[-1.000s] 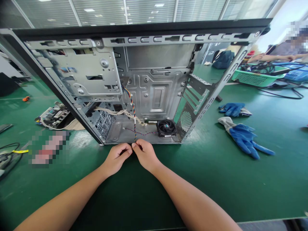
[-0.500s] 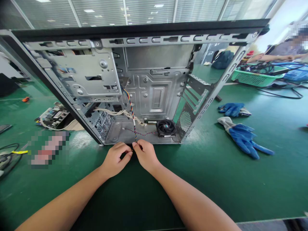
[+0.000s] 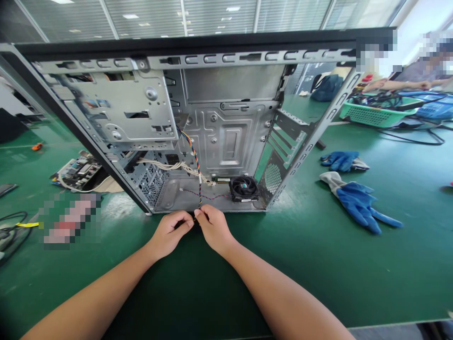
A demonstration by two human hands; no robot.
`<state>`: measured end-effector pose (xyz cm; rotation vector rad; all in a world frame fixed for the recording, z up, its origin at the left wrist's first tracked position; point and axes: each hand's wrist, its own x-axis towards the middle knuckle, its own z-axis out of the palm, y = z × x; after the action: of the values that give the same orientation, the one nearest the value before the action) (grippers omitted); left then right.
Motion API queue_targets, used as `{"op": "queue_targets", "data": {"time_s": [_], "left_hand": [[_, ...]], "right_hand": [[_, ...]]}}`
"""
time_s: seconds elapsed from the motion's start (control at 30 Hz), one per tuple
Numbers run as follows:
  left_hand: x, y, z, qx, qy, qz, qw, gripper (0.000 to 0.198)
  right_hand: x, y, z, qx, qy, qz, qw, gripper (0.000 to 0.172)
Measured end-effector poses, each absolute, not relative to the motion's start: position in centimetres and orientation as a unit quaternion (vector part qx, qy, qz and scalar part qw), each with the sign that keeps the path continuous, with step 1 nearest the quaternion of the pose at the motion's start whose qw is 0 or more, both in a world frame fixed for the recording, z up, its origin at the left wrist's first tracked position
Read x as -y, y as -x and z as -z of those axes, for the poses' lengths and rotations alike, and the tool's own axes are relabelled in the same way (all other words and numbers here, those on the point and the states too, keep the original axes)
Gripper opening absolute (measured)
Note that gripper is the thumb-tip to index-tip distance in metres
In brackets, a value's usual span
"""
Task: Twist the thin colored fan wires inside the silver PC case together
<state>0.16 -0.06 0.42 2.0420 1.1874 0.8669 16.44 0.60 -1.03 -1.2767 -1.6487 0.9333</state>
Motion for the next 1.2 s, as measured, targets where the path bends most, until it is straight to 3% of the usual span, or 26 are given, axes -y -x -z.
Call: {"op": "queue_targets", "data": {"time_s": [0.2,0.33,0.87,1.2], "left_hand": [[0.41,-0.22,-0.21,-0.427,-0.819,-0.341,0.173,0.006],[0.41,-0.19,-0.12,-0.421,-0.829,-0.334,0.152,0.008],[-0.10,-0.11,-0.08,-0.469,-0.721,-0.328,0.390,0.022],[0.30,-0.24,-0.46,-0.441,-0.819,-0.331,0.161,0.014]], "right_hand": [[-0.55,-16.32,1.17,0.654,0.517,-0.329,0.444,0.033],[-0.42,-16.27,1.14,0.662,0.509,-0.325,0.443,0.034],[-0.39,-16.31,0.83,0.674,0.506,-0.335,0.421,0.031],[-0.40,-16.32,0.96,0.646,0.533,-0.331,0.435,0.034]]}}
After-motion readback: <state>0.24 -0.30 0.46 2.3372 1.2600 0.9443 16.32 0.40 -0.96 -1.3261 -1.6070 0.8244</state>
